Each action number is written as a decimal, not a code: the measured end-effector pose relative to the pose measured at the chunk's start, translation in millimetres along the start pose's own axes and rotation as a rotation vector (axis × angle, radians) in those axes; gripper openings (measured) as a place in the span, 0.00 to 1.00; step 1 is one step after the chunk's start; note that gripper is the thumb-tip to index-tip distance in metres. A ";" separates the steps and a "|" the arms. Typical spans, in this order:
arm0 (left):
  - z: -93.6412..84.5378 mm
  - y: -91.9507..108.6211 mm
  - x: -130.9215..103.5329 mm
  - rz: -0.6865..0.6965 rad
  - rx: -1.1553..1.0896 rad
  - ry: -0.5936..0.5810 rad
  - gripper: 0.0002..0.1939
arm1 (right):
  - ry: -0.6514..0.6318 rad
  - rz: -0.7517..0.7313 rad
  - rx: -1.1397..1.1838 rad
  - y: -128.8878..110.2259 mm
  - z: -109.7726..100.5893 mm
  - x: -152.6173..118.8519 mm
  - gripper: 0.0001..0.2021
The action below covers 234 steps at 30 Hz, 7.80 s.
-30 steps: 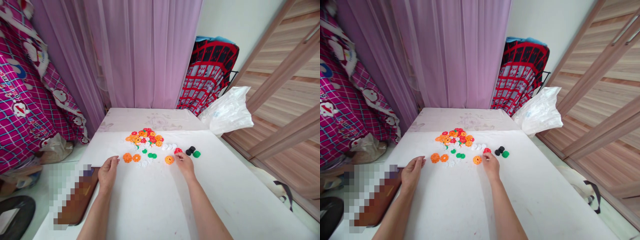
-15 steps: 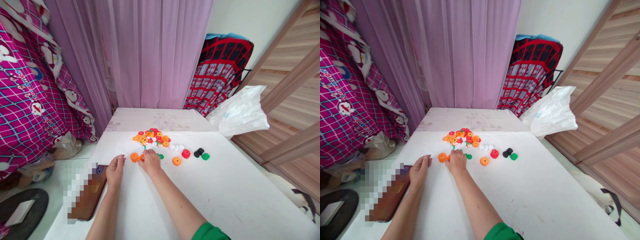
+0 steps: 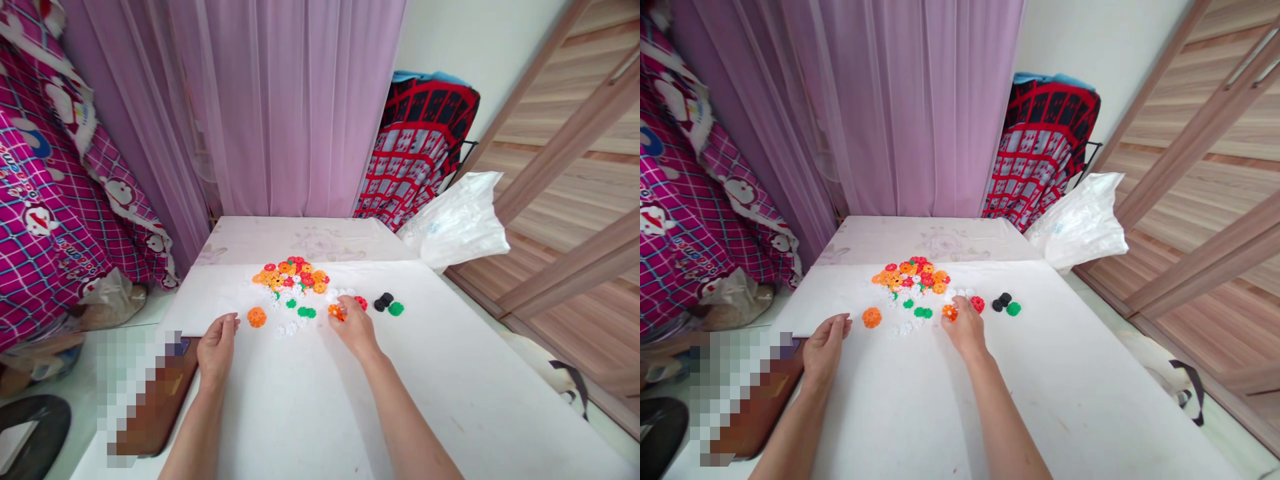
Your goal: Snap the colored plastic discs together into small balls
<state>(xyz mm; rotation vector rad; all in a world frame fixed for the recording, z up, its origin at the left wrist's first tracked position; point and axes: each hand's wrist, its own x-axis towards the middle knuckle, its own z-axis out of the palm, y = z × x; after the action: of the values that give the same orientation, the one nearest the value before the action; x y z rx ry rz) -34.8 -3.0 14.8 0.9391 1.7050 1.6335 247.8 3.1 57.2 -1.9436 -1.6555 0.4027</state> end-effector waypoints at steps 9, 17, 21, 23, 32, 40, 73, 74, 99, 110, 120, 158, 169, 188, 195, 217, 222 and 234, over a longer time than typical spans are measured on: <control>0.4 10.7 -3.7 -0.003 0.007 0.013 0.20 | 0.024 -0.040 -0.051 31.3 -6.0 -5.6 0.21; 1.0 10.0 -3.3 -0.015 0.002 0.021 0.20 | -0.027 -0.052 -0.176 26.4 -3.6 -4.2 0.21; 0.7 7.3 -2.5 -0.006 -0.003 0.017 0.20 | -0.019 -0.065 -0.203 21.8 -8.1 -5.8 0.22; 0.7 6.1 -2.2 -0.002 -0.007 0.015 0.20 | -0.003 -0.077 -0.230 14.7 -11.4 -6.6 0.22; -1.9 8.9 -1.7 0.015 -0.038 0.083 0.22 | -0.160 -0.402 -0.164 -65.4 29.4 -8.0 0.12; -2.6 5.7 0.5 0.028 -0.055 0.094 0.22 | -0.264 -0.573 -0.214 -122.5 78.0 2.4 0.11; -1.9 10.9 -1.7 0.012 -0.052 0.086 0.19 | 0.005 -0.152 -0.221 32.9 -15.1 -6.2 0.23; -1.8 10.6 -1.4 0.014 -0.054 0.088 0.20 | 0.002 -0.160 -0.234 32.3 -16.3 -6.2 0.23; -0.9 8.0 0.8 0.005 -0.015 0.062 0.21 | -0.370 -0.488 -0.298 -121.1 76.4 -8.5 0.18; 0.4 4.8 1.6 0.005 -0.020 0.070 0.20 | -0.048 -0.070 -0.025 -1.5 -22.0 -4.5 0.30; -0.7 5.5 1.4 0.004 0.035 0.067 0.22 | -0.111 -0.132 -0.163 29.6 -27.8 0.5 0.32; -7.4 -6.4 4.5 0.004 0.158 -0.002 0.25 | -0.011 -0.219 -0.109 58.8 18.7 0.7 0.27; -9.2 -2.7 6.0 0.013 0.242 -0.009 0.25 | 0.000 -0.194 -0.115 45.2 11.9 -7.0 0.28; -11.7 -11.9 9.3 -0.019 0.250 -0.022 0.25 | 0.026 -0.208 -0.248 43.6 15.2 -1.3 0.23; -10.7 -13.1 10.3 -0.009 0.258 -0.020 0.26 | 0.113 -0.217 -0.203 53.5 26.5 0.3 0.23; -9.6 -4.1 5.5 -0.019 0.256 -0.016 0.25 | 0.248 -0.361 -0.198 67.1 14.5 -29.2 0.14; -10.3 -8.8 7.6 0.008 0.271 -0.012 0.25 | 0.245 -0.348 -0.211 65.4 13.8 -30.3 0.14; -1.6 12.1 -2.8 0.028 0.213 0.038 0.21 | 0.125 -0.254 -0.238 52.9 4.2 -40.1 0.14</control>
<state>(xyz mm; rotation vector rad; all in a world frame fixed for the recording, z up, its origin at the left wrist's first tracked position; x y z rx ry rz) -33.4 -6.3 26.8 1.0419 1.9278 1.5176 280.3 -39.8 18.1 -1.8452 -1.9067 -0.0151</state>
